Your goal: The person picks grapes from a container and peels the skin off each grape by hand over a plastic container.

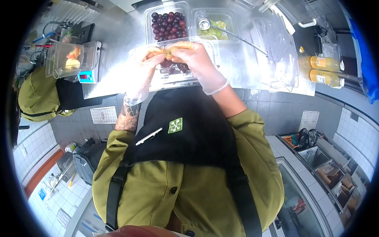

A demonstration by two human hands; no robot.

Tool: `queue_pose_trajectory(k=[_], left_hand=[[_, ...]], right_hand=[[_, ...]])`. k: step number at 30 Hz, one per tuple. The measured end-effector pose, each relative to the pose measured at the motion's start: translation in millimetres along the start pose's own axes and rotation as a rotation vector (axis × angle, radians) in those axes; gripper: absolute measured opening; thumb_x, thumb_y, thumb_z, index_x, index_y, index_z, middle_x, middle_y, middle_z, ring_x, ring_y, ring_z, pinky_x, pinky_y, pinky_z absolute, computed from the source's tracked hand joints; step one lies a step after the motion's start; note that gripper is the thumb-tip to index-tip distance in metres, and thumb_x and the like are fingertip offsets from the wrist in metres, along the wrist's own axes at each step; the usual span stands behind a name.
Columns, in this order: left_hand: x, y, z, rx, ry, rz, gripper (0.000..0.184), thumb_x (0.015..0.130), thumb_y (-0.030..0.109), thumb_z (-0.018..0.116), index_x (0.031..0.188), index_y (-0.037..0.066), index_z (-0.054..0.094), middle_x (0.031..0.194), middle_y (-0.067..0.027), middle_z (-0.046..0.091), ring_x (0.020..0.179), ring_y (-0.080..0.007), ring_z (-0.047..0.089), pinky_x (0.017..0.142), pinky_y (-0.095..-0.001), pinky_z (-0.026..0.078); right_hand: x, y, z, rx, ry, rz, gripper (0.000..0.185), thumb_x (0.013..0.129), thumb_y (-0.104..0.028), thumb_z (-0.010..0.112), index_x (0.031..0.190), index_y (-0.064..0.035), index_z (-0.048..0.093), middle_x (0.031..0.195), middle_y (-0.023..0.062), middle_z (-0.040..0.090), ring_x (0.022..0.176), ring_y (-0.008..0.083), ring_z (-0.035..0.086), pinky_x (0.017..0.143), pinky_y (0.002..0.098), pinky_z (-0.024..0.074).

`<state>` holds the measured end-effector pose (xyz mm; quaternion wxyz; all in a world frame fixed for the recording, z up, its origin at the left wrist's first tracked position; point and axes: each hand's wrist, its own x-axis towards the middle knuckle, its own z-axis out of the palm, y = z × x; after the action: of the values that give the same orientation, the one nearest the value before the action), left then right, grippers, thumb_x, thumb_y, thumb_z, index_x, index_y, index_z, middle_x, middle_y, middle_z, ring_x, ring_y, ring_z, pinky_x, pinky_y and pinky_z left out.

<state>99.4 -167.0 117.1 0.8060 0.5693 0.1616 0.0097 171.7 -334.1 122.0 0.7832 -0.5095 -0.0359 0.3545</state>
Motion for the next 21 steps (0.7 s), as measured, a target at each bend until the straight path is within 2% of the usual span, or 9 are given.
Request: queue_pose_trajectory(k=[9, 21], left_hand=[[-12, 20, 13, 0.115, 0.001, -0.004, 0.018, 0.085, 0.0, 0.064, 0.103, -0.001, 0.063, 0.097, -0.0056, 0.066, 0.087, -0.01, 0.062, 0.081, -0.0235, 0.048], [-21, 30, 15, 0.244, -0.031, -0.009, 0.02, 0.087, 0.003, 0.063, 0.107, -0.001, 0.064, 0.099, -0.0077, 0.067, 0.09, -0.0106, 0.061, 0.083, -0.0229, 0.048]], right_hand=[[-4, -8, 1, 0.031, -0.008, 0.118, 0.023, 0.08, 0.002, 0.067, 0.102, 0.0017, 0.064, 0.096, 0.0124, 0.067, 0.087, 0.0209, 0.067, 0.079, 0.0271, 0.0514], [-4, 4, 2, 0.017, 0.057, 0.058, 0.02, 0.079, 0.002, 0.068, 0.097, 0.0028, 0.062, 0.09, 0.0134, 0.067, 0.08, 0.0193, 0.066, 0.072, 0.0261, 0.0514]])
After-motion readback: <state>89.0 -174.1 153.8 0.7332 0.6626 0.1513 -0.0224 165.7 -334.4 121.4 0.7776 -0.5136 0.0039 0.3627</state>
